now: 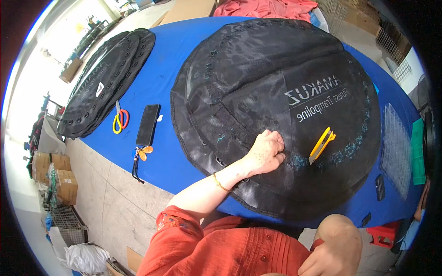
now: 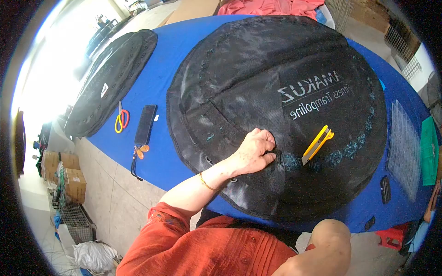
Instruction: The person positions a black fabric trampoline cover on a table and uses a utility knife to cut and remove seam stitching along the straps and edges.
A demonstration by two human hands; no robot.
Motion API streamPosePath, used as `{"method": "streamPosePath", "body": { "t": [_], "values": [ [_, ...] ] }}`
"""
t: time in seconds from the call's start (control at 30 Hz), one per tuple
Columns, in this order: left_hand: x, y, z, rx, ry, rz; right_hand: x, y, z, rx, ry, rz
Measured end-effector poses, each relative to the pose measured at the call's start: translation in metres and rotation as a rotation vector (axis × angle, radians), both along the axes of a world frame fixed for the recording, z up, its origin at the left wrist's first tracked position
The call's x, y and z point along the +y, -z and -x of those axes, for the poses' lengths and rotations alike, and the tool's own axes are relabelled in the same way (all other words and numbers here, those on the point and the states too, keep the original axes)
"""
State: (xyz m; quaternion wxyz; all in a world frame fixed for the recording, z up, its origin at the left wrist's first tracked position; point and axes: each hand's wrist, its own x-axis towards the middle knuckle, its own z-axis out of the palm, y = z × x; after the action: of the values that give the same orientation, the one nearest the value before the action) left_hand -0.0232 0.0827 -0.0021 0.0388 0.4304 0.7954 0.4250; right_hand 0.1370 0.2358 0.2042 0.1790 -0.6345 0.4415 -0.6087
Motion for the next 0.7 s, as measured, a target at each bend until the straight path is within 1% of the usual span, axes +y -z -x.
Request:
{"method": "streamPosePath", "body": {
  "t": [0.13,0.2,0.4,0.7],
  "values": [
    [0.0002,0.001,0.0013,0.003,0.012,0.01,-0.0016,-0.0009,0.002,0.001,0.003,0.026],
    [0.0002,0.0009,0.001,-0.001,0.008,0.003,-0.0013,-0.002,0.0048,-0.012,-0.023,0.114],
    [0.0005,0.0019,0.001,0.007,0.004,-0.01,-0.0052,-0.0057,0.0052,-0.028,0.027,0.216],
    [0.0009,0.0,0.0002,0.011,-0.006,-0.008,-0.0083,-0.0075,0.0035,-0.082,0.048,0.267]
  ]
}}
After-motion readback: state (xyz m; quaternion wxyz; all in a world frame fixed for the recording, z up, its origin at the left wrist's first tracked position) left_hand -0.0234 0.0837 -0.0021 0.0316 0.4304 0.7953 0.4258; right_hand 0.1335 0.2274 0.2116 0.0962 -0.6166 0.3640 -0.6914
